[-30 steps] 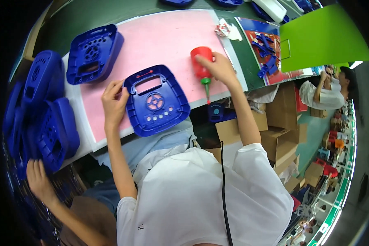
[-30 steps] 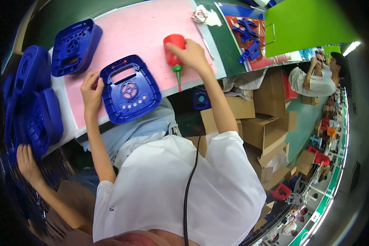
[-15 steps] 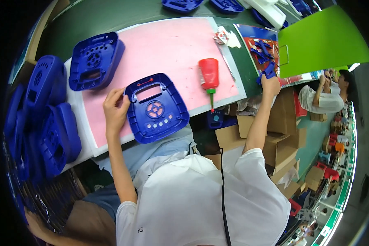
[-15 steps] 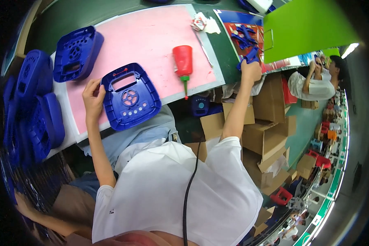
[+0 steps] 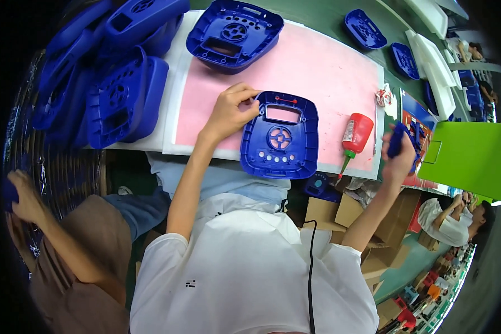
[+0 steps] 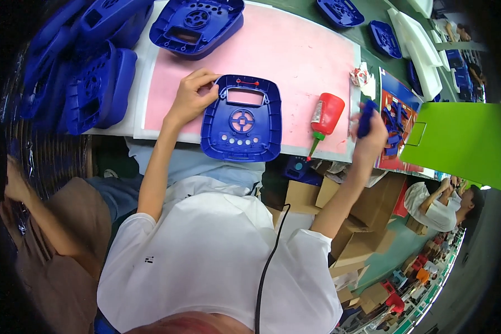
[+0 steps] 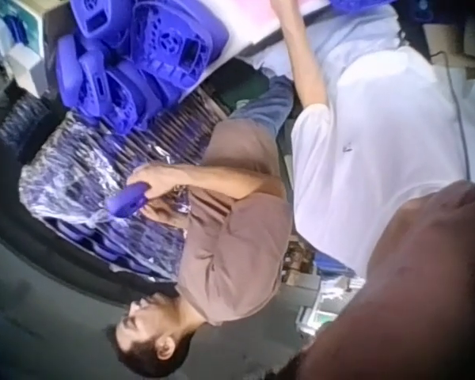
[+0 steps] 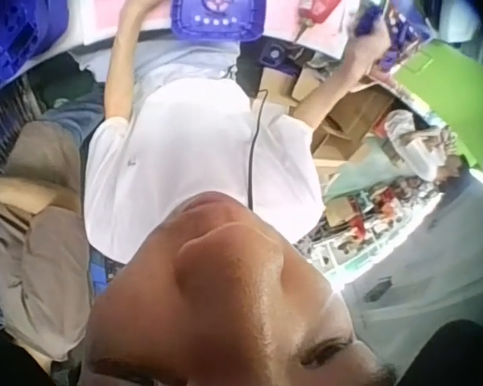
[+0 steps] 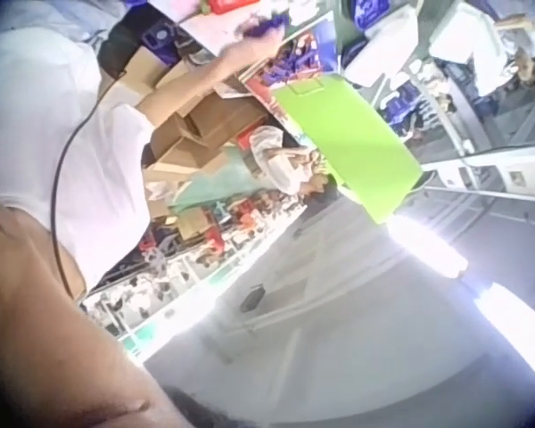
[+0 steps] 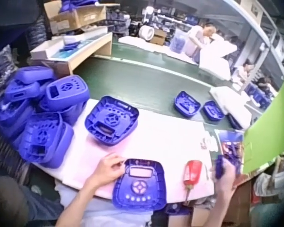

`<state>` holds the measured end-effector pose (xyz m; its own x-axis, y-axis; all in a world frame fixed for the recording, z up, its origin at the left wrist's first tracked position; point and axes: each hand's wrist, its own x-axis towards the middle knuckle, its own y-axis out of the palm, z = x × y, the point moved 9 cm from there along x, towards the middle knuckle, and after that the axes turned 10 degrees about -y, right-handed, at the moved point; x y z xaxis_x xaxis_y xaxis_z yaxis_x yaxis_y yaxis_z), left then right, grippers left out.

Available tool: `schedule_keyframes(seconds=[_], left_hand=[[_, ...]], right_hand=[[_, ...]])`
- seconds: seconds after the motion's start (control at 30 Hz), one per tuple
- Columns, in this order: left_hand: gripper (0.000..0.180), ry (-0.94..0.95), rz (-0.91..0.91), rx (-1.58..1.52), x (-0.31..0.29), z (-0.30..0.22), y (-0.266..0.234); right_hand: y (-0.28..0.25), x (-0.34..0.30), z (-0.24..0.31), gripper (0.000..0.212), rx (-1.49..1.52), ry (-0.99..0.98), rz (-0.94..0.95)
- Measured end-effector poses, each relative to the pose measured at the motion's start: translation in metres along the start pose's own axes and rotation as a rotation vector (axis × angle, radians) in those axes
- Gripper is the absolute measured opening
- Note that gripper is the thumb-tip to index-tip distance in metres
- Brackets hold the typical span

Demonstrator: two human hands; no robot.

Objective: The person assembles blue plastic device housings by applying glue from a bottle to the parts and joining them together by hand.

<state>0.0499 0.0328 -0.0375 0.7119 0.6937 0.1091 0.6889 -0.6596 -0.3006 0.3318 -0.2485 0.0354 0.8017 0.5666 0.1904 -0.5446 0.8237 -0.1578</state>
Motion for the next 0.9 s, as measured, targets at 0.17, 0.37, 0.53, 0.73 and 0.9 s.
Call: schedule_keyframes(seconds=[0.17, 0.37, 0.53, 0.73, 0.9], left_hand=[[0.026, 0.012, 0.0, 0.0, -0.001, 0.003, 0.0], [0.025, 0.038, -0.005, -0.004, 0.0, 0.0, 0.0], [0.025, 0.075, -0.011, 0.004, -0.001, -0.003, -0.001], [0.025, 0.077, -0.016, 0.017, -0.002, 0.001, -0.001], [0.025, 0.066, -0.008, 0.003, 0.0, -0.001, 0.0]], right_hand=[[0.198, -0.036, 0.064, 0.039, -0.525, -0.772, 0.496], [0.256, -0.052, 0.024, 0.043, -0.786, -1.046, 0.688], [0.262, -0.052, 0.018, 0.043, -0.797, -1.07, 0.674], [0.262, -0.047, 0.019, 0.038, -0.74, -0.962, 0.711], [0.263, -0.043, 0.021, 0.035, -0.689, -0.884, 0.735]])
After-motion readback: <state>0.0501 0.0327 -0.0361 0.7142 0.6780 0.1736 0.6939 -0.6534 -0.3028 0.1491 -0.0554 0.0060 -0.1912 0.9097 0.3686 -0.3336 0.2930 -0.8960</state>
